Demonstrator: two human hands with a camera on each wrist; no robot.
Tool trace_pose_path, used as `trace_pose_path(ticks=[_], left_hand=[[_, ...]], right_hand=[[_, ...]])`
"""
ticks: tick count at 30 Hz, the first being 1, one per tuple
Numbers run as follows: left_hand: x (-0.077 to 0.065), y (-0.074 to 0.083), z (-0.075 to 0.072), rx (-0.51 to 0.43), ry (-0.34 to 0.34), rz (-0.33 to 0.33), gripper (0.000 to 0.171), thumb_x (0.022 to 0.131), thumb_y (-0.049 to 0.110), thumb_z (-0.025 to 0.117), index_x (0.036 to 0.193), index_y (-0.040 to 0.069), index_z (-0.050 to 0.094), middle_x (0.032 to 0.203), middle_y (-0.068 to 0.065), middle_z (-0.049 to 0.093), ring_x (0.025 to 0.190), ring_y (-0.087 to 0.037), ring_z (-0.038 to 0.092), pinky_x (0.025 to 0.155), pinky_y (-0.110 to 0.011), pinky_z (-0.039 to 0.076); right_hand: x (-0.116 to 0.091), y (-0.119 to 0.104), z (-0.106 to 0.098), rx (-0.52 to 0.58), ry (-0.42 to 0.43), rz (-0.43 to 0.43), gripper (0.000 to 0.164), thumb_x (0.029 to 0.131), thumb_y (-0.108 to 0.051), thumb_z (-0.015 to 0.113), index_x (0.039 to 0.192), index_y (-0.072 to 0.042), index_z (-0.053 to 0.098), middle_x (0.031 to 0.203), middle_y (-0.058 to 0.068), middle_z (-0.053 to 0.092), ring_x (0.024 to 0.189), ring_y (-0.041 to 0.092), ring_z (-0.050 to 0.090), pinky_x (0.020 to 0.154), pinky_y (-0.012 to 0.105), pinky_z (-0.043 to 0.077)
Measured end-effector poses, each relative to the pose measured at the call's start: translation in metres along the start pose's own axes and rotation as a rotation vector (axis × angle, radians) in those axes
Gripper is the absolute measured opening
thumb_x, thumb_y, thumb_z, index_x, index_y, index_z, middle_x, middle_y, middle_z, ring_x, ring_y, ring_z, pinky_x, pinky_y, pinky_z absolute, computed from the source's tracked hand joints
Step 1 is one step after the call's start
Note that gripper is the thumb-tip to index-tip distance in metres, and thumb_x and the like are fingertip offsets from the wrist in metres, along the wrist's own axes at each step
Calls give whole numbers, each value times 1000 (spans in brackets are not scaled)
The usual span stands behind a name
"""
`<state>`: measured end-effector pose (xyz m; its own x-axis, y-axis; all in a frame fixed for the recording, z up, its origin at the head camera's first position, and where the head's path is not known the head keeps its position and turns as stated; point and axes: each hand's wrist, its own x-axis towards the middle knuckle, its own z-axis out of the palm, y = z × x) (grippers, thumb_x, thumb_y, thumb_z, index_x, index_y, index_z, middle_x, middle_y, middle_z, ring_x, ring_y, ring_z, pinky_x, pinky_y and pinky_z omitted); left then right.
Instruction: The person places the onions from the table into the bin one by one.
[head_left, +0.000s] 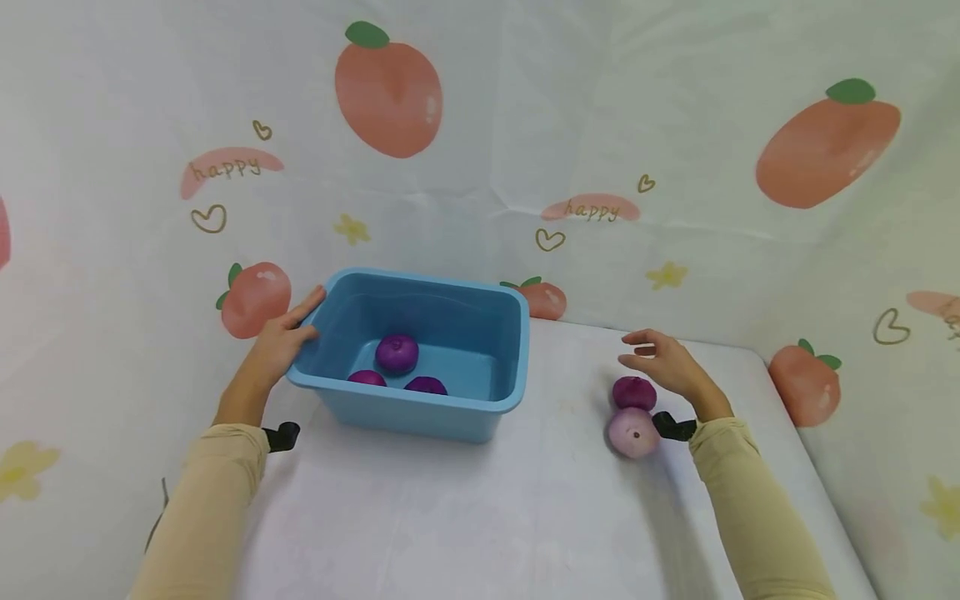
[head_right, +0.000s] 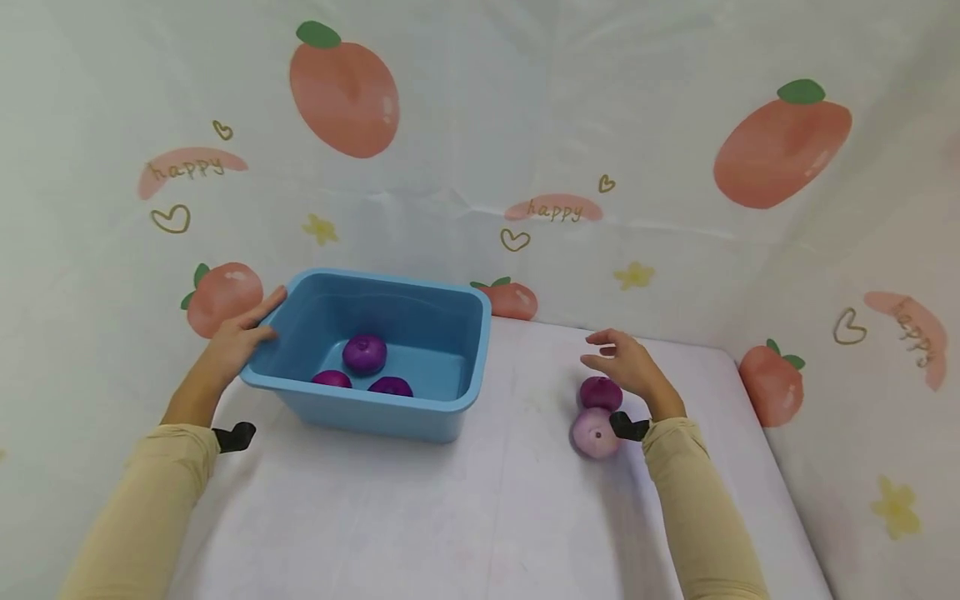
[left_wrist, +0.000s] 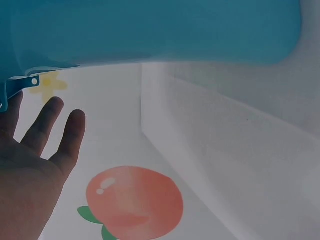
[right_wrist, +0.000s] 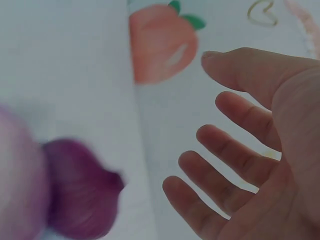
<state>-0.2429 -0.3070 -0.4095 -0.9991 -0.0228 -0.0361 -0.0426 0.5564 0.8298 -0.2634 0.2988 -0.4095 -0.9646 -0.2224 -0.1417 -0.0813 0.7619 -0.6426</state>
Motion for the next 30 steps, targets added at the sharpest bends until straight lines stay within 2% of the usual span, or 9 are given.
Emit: trace_pose_path(ticks=[5,12,20,30], left_hand=[[1,1,2,-15,-15,-11,66,99,17,45,159,37,26,170,-3,21,157,-47,17,115,-74,31],[0,2,2,-4,-10,-10,65,101,18,44,159,40,25,170,-1,21,156,-50,17,112,-76,32],[-1,0,2,-8,-10,-18,65,100,18,44,159,39,25,170,0,21,156,-49,17,112,-76,31],[-1,2,1,-5,-12,-19,65,101,18,44,159,40,25,170,-1,20,156,-49,17,113,-76,31]], right_hand=[[-6,27,8,9,-49,46,64,97,-36,65,147,0,47,154,29,45,141,51,45,111,64,44],[-9,49,20,50,-100,75,82,94,-29,69,155,7,27,154,40,35,140,59,40,111,66,41],[-13,60,32,-11,-115,104,82,92,-36,70,152,7,34,144,41,47,131,53,52,109,66,42],[-14,62,35,-9,-117,102,81,92,-37,70,151,7,35,138,39,53,128,51,54,108,64,44]])
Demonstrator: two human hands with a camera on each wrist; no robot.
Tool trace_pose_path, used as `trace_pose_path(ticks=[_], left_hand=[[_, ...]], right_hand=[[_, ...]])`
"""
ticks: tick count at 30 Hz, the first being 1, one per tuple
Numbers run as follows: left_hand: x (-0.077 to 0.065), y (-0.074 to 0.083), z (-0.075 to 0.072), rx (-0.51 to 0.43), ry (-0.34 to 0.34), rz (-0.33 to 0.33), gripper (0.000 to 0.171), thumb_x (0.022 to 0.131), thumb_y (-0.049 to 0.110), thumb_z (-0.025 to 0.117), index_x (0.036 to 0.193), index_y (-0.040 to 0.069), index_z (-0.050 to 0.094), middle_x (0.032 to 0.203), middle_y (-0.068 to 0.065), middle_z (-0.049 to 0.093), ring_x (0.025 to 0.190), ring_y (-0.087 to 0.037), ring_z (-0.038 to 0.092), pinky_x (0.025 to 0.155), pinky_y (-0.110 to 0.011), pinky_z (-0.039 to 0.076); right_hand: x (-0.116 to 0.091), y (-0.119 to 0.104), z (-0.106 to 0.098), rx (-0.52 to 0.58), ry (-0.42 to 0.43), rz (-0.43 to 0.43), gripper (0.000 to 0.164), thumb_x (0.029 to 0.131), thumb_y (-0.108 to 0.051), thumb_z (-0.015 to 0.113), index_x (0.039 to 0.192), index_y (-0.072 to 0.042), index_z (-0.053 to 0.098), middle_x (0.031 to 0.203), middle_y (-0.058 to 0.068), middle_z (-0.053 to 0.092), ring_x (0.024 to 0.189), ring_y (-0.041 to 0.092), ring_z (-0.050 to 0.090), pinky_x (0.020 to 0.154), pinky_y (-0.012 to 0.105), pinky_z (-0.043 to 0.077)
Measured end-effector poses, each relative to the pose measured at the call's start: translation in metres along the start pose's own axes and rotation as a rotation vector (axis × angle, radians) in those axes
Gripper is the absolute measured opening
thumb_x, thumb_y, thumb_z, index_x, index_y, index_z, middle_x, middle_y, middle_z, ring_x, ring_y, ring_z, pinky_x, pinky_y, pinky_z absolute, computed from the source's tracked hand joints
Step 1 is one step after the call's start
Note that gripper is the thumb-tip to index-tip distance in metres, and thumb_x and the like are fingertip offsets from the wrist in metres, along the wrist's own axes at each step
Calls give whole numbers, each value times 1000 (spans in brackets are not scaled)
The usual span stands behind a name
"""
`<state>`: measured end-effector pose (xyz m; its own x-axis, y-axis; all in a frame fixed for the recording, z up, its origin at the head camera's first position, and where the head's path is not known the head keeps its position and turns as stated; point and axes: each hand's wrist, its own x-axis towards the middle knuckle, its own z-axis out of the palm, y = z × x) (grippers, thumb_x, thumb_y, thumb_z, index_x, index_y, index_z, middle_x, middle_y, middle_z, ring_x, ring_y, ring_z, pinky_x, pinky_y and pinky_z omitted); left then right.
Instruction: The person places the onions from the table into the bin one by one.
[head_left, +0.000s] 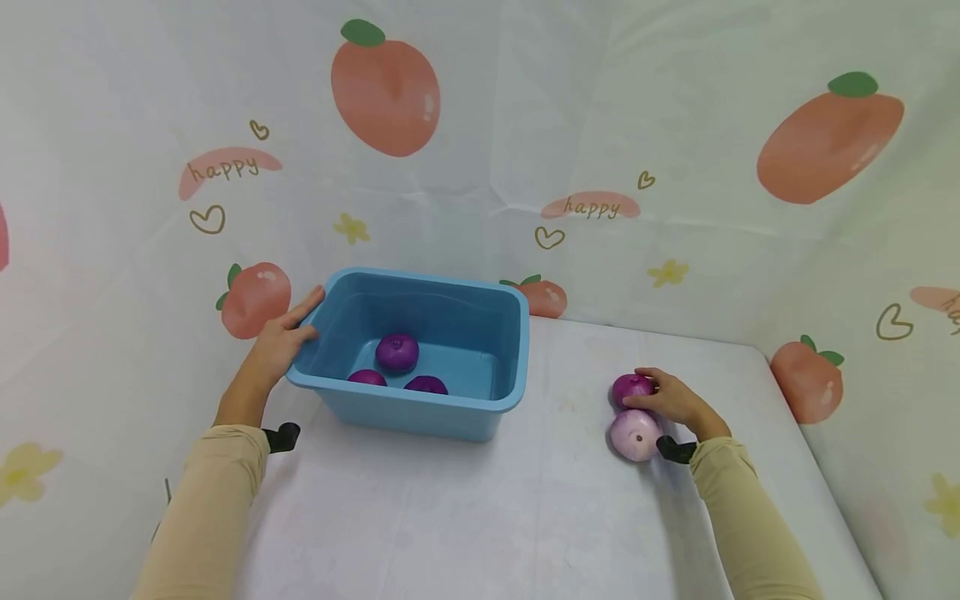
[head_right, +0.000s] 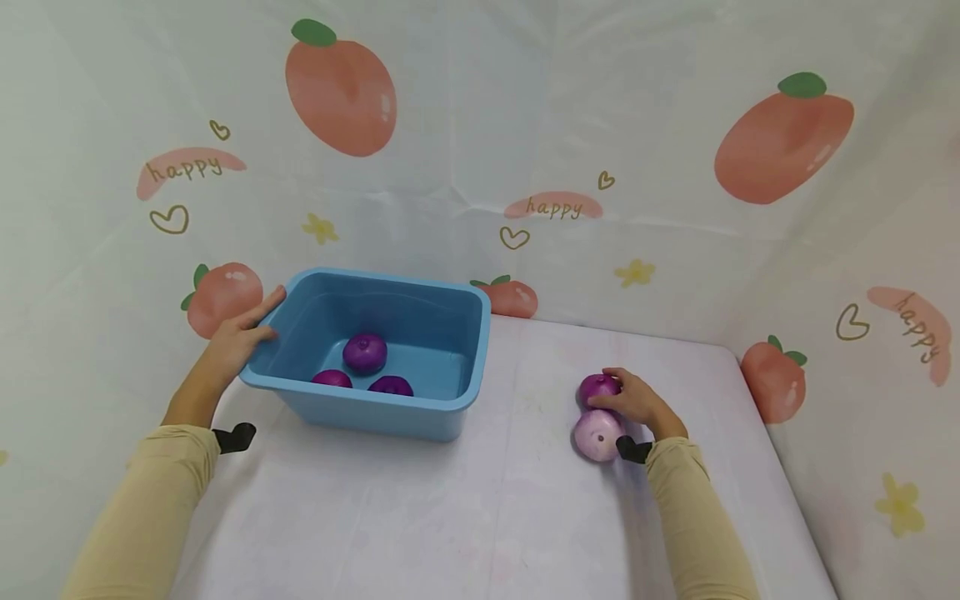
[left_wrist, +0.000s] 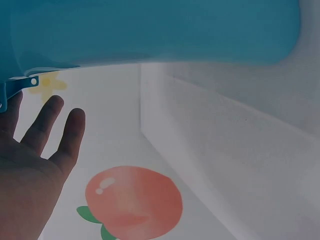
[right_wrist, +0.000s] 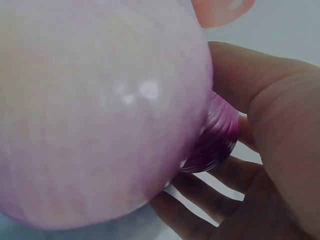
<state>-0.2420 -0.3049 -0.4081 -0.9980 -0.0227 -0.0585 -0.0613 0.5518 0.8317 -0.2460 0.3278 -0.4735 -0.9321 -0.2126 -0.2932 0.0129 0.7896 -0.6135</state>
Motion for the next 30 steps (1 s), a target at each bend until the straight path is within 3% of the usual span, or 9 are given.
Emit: trace_pose_path(ticks=[6,12,19,30], left_hand=[[-1,1,3,-1,-4,-3,65,101,18,43,159,40,24,170,-2,20,156,-50,17,113,-75,32],[-1,-1,3,13,-4,-14,65,101,19,42,159,42,23,170,-2,19,155,-52,17,111,-76,33],[-1,1,2,11,-10,-8,65,101,19,43,159,41,23,170,-3,19,155,-52,18,112,-75,33],[-1,0,2,19,-4,-33,65,102,22,43,159,43,21,170,-7,19,152,-58,20,109,-76,35]], right_hand=[[0,-1,-1,64,74,32,84,93,-41,69,153,4,34,142,38,50,128,49,54,106,60,46],[1,-20,-10,138,134,5,86,92,-44,71,157,-2,32,144,32,49,127,45,55,101,53,50],[2,-55,-31,119,205,-57,88,91,-45,73,158,-6,31,152,27,45,132,43,52,97,48,51],[11,-137,-65,76,312,-287,81,89,-31,78,155,-9,38,149,21,49,124,39,56,93,46,54]])
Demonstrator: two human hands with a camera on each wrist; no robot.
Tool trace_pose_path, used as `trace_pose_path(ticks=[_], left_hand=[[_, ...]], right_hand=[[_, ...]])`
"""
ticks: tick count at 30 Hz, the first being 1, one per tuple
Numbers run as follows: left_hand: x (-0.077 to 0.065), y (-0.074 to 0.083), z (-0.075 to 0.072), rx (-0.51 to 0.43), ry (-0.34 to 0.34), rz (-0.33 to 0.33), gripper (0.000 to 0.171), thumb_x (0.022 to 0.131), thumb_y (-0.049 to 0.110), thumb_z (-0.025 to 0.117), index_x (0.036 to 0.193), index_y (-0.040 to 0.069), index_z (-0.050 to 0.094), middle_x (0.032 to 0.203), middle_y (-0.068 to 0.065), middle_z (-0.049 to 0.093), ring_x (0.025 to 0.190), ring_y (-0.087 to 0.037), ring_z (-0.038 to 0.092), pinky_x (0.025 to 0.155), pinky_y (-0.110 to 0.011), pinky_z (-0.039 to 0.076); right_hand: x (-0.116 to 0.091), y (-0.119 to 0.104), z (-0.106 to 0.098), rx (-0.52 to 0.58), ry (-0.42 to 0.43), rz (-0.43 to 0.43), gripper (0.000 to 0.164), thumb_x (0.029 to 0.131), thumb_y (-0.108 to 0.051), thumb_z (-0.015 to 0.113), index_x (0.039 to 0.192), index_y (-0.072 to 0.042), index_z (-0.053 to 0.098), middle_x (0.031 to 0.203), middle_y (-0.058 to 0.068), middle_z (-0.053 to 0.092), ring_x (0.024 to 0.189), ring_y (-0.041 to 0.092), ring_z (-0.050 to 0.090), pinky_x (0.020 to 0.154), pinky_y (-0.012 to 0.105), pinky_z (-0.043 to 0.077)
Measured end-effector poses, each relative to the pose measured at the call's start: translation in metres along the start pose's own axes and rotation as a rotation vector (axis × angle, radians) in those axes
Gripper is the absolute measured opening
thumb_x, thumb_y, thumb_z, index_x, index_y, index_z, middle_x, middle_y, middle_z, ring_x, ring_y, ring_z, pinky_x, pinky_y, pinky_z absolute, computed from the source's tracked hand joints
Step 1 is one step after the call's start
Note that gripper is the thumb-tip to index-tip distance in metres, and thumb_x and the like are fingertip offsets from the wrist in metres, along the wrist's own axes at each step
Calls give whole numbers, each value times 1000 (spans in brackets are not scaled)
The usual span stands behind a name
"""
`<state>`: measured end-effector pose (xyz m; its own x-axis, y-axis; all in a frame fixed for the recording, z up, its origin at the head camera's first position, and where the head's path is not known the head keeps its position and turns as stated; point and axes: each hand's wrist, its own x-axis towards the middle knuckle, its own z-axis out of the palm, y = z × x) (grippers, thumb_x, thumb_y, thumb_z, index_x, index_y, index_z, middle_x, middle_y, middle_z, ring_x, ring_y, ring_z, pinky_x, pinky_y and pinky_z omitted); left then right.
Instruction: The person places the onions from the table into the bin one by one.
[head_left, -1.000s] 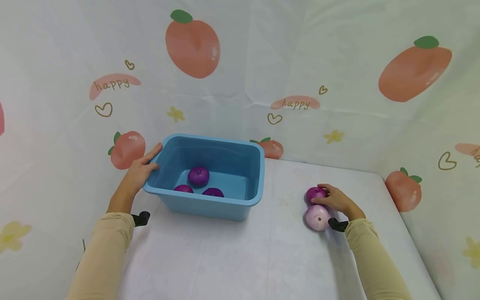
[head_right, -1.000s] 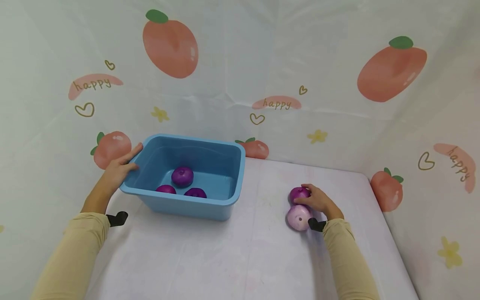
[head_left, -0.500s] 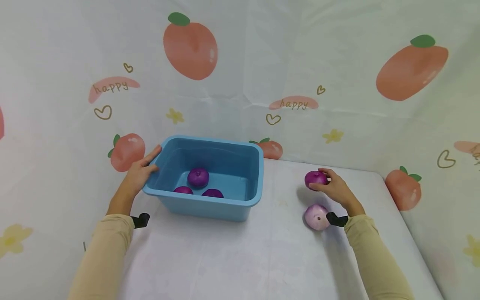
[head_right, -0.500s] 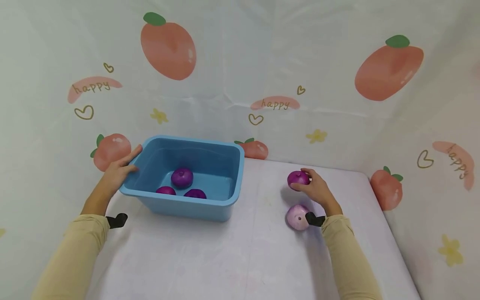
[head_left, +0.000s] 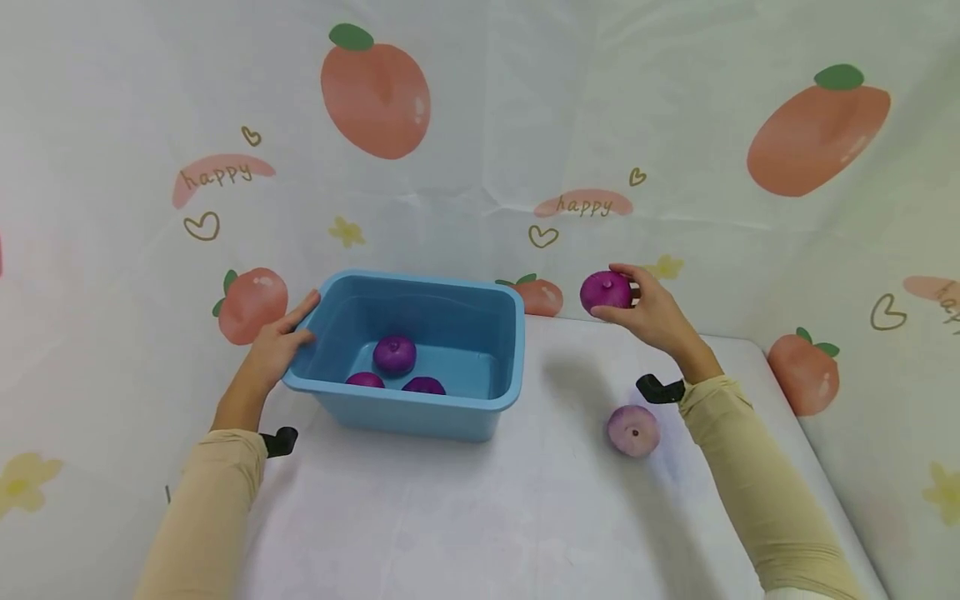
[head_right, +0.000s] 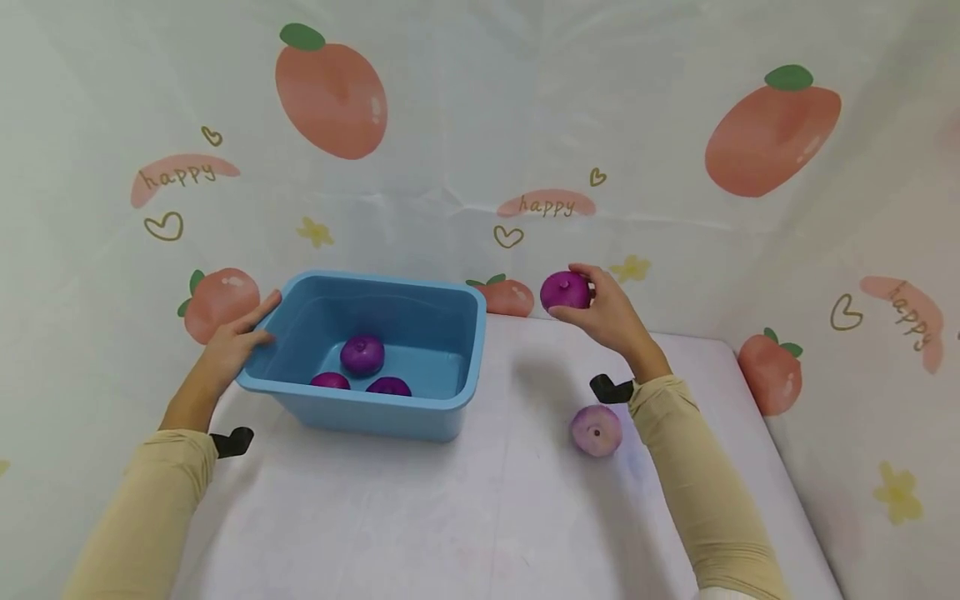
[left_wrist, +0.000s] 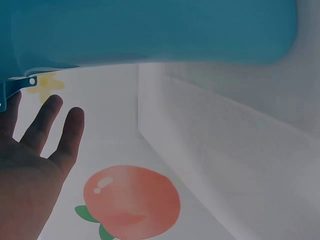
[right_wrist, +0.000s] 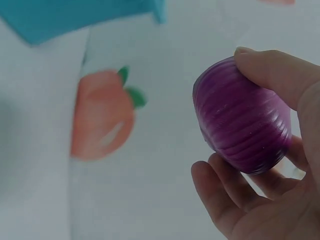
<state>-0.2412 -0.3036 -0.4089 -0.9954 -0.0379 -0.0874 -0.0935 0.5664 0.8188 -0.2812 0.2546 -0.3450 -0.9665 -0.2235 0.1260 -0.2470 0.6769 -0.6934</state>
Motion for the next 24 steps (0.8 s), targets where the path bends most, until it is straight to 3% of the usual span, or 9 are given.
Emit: trace_pose_path(ticks=[5,13,20,24], left_hand=[[0,2,-1,2,2,-4,65,101,21,43,159,43,21,170,-7,19,152,-58,20,109,-76,35],[-1,3,-1,-6,3,1,65,101,20,43,159,41,21,170,-8,19,153,-57,19,110,-76,34],[-2,3,-1,-11,2,5,65,101,20,43,159,40,21,170,-7,19,153,-56,18,111,-76,33],[-3,2,0,-19,2,1,65,102,21,43,159,41,21,171,-7,18,153,-56,18,110,-76,33]], right_hand=[[16,-42,2,38,-9,-63,79,88,-28,79,154,-12,40,148,13,51,122,33,56,92,43,57],[42,-98,18,89,-63,-169,81,85,-25,82,154,-13,40,149,9,51,124,30,56,98,50,57],[63,-126,45,133,-130,-210,90,82,-28,84,156,-16,34,151,8,51,129,27,55,100,47,58],[71,-135,62,150,-161,-243,87,82,-29,84,153,-14,37,148,8,51,128,26,56,98,44,60]])
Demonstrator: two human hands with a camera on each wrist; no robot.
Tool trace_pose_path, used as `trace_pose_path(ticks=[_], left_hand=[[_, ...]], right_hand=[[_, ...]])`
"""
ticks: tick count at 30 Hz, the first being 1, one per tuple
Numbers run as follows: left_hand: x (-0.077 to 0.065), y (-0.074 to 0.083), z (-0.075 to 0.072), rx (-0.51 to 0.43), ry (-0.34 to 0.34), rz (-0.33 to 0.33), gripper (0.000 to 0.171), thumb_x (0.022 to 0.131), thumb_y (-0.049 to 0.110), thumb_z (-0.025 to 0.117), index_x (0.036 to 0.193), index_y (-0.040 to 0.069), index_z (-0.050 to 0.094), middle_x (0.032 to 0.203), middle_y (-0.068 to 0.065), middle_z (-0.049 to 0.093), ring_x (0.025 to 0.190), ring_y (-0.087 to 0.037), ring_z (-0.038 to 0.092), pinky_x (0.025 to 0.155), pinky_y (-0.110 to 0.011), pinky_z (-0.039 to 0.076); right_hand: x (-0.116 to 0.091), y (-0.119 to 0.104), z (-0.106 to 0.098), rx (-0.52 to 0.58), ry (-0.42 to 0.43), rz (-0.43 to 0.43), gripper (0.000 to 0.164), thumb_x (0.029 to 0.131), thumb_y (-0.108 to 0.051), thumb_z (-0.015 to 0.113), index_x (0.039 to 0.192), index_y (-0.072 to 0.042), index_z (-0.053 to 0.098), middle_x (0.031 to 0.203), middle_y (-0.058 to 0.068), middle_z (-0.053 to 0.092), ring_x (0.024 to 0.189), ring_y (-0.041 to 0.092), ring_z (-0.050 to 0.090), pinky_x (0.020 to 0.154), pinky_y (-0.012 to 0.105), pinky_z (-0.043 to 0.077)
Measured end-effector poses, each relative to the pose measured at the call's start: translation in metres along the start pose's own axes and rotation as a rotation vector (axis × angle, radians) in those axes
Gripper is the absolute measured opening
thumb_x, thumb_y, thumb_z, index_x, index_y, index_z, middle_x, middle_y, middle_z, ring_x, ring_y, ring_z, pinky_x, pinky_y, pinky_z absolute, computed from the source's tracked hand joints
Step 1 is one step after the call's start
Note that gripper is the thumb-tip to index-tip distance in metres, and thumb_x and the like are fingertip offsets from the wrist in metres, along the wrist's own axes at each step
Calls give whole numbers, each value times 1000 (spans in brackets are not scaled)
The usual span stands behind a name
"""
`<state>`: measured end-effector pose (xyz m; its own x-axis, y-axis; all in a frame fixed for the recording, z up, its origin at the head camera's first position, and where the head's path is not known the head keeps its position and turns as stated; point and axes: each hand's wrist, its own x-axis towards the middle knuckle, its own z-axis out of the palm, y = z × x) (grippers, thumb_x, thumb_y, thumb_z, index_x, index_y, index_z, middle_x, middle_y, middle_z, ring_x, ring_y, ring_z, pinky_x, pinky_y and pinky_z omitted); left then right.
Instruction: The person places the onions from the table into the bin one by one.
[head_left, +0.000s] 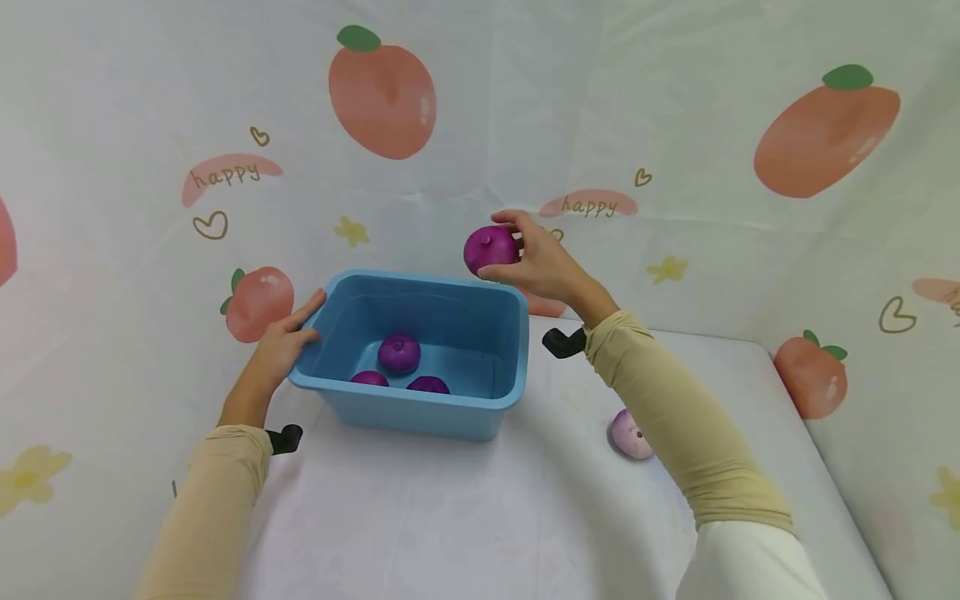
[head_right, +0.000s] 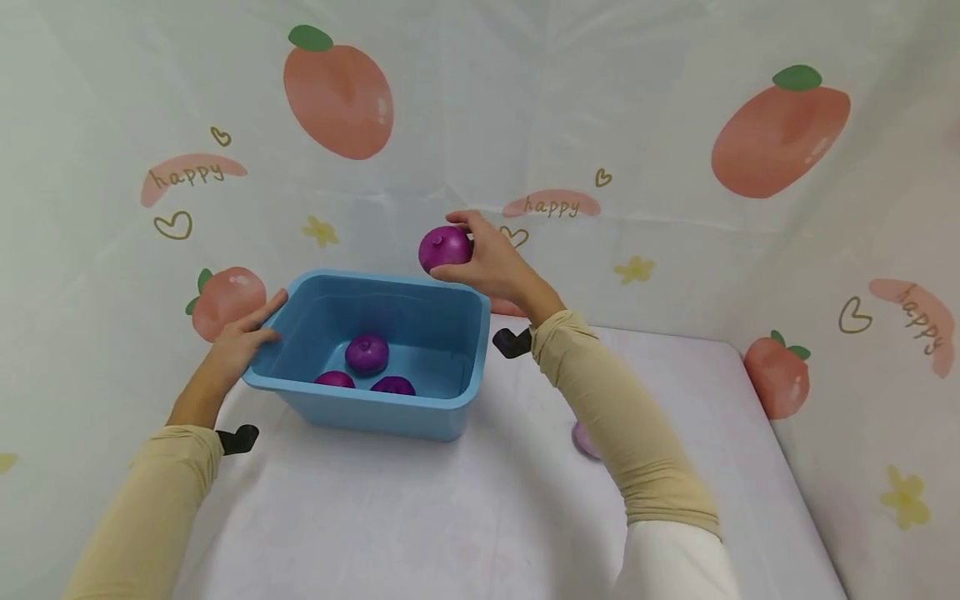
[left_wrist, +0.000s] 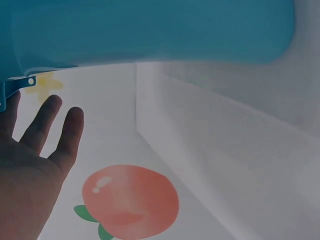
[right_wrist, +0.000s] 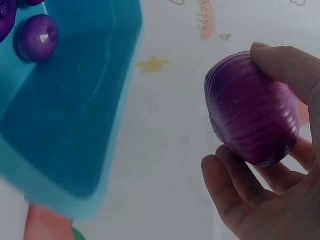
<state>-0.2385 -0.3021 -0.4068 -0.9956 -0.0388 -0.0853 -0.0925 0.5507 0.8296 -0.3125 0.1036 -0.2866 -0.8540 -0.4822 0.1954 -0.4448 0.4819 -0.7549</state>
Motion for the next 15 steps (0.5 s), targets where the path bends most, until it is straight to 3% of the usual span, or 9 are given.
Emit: trace_pose_path(ticks=[9,15], left_hand=[[-1,2,0,0,6,10,65,101,18,43,160,35,23,170,-10,21,153,-56,21,111,-75,33],[0,1,0,1,14,7,65,101,20,44,159,40,23,170,-9,21,152,-56,21,110,-75,34]], right_hand=[[28,0,38,47,-70,-14,80,81,-34,84,148,-15,45,140,5,57,124,22,57,95,39,60],[45,3,73,127,-126,-40,78,82,-28,84,148,-11,46,140,8,56,126,25,56,94,37,60]])
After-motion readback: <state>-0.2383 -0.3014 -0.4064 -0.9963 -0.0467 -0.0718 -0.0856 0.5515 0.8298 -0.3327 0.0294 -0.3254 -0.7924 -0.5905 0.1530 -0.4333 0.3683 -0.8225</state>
